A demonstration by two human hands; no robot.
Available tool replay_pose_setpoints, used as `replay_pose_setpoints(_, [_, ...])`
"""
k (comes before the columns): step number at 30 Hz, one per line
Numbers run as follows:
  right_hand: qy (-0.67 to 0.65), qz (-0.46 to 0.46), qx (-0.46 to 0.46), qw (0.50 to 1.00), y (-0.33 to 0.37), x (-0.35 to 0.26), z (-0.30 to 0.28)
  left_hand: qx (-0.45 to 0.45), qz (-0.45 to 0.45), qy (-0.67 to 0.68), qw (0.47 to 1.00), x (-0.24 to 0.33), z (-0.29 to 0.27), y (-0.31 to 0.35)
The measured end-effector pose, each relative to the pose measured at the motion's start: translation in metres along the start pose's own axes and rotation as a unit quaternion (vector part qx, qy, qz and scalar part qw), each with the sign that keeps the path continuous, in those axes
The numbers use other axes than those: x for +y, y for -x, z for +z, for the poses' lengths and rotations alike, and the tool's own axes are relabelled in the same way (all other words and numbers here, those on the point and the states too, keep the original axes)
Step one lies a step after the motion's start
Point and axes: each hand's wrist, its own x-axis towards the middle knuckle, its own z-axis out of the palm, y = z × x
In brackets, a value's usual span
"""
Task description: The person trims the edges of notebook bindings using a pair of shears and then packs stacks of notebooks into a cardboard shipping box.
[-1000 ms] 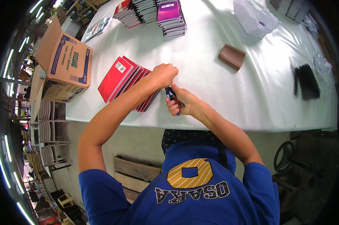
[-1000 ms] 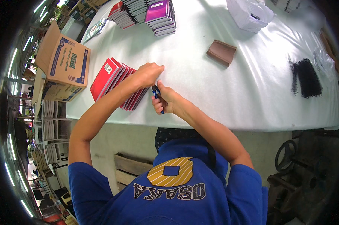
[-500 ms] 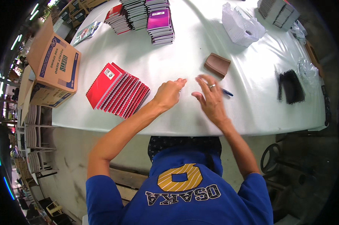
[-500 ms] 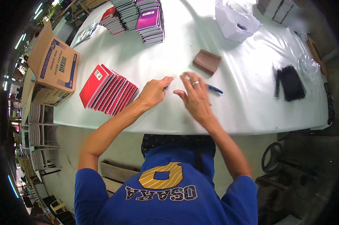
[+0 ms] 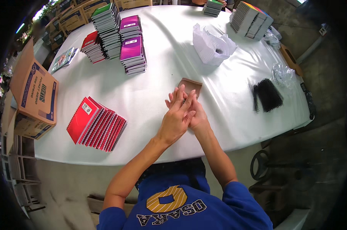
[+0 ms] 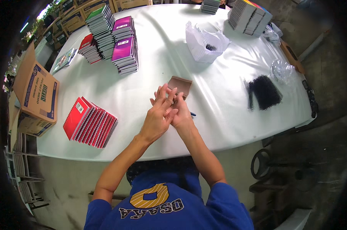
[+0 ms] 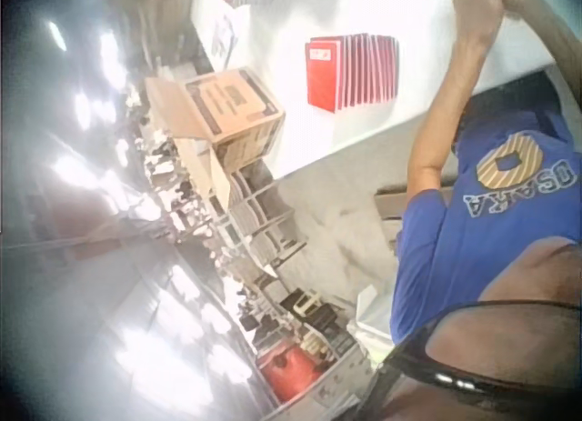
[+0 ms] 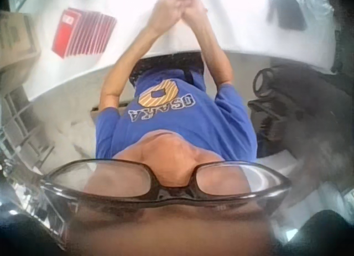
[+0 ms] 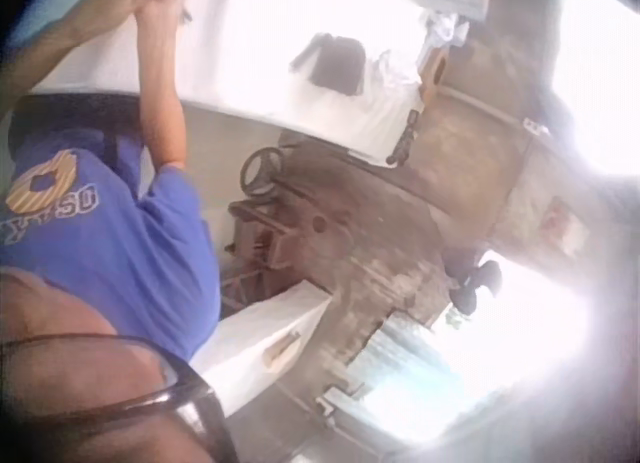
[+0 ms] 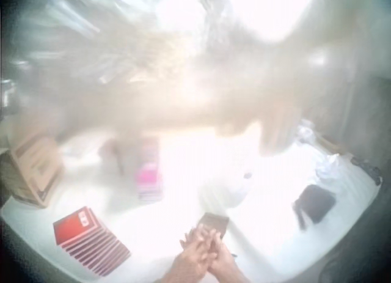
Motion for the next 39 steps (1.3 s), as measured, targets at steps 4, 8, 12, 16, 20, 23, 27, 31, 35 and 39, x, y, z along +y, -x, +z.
replay_pose_setpoints(4, [-0.037, 0.021, -0.049, 0.998, -0.013, -0.014, 0.021, 0.032, 0.042, 0.061, 0.997, 0.012, -0.010, -0.016])
replay_pose_setpoints(8, [-0.102, 0.018, 0.036, 0.994, -0.043, -0.068, 0.043, 0.068, 0.103, -0.005, 0.992, 0.027, -0.045, -0.009])
replay_pose_setpoints(12, [0.098, -0.313, -0.017, 0.945, -0.105, -0.166, 0.082, 0.089, 0.188, -0.186, 0.960, 0.012, -0.091, 0.063])
replay_pose_setpoints(16, [0.346, -0.386, 0.060, 0.853, -0.144, -0.241, 0.102, 0.307, -0.070, -0.214, 0.925, -0.002, -0.125, 0.153])
replay_pose_setpoints(20, [0.655, -0.539, 0.103, 0.520, -0.139, -0.311, 0.092, 0.382, -0.274, -0.206, 0.858, -0.037, -0.129, 0.214])
replay_pose_setpoints(23, [0.780, -0.486, 0.105, 0.380, -0.109, -0.199, 0.082, 0.301, -0.306, -0.347, 0.834, -0.070, -0.137, 0.265])
replay_pose_setpoints(27, [0.939, -0.187, -0.034, 0.286, 0.006, -0.078, 0.028, 0.254, -0.390, -0.280, 0.840, -0.086, -0.121, 0.229])
replay_pose_setpoints(31, [0.977, -0.163, -0.034, 0.131, 0.061, -0.031, -0.025, 0.243, -0.367, -0.333, 0.834, -0.091, -0.118, 0.199])
replay_pose_setpoints(35, [0.970, -0.210, -0.050, 0.112, 0.065, -0.005, -0.004, 0.241, -0.358, -0.329, 0.840, -0.099, -0.126, 0.200])
replay_pose_setpoints(39, [0.964, -0.190, -0.161, 0.090, 0.074, 0.022, -0.008, 0.209, -0.351, -0.321, 0.854, -0.123, -0.148, 0.203])
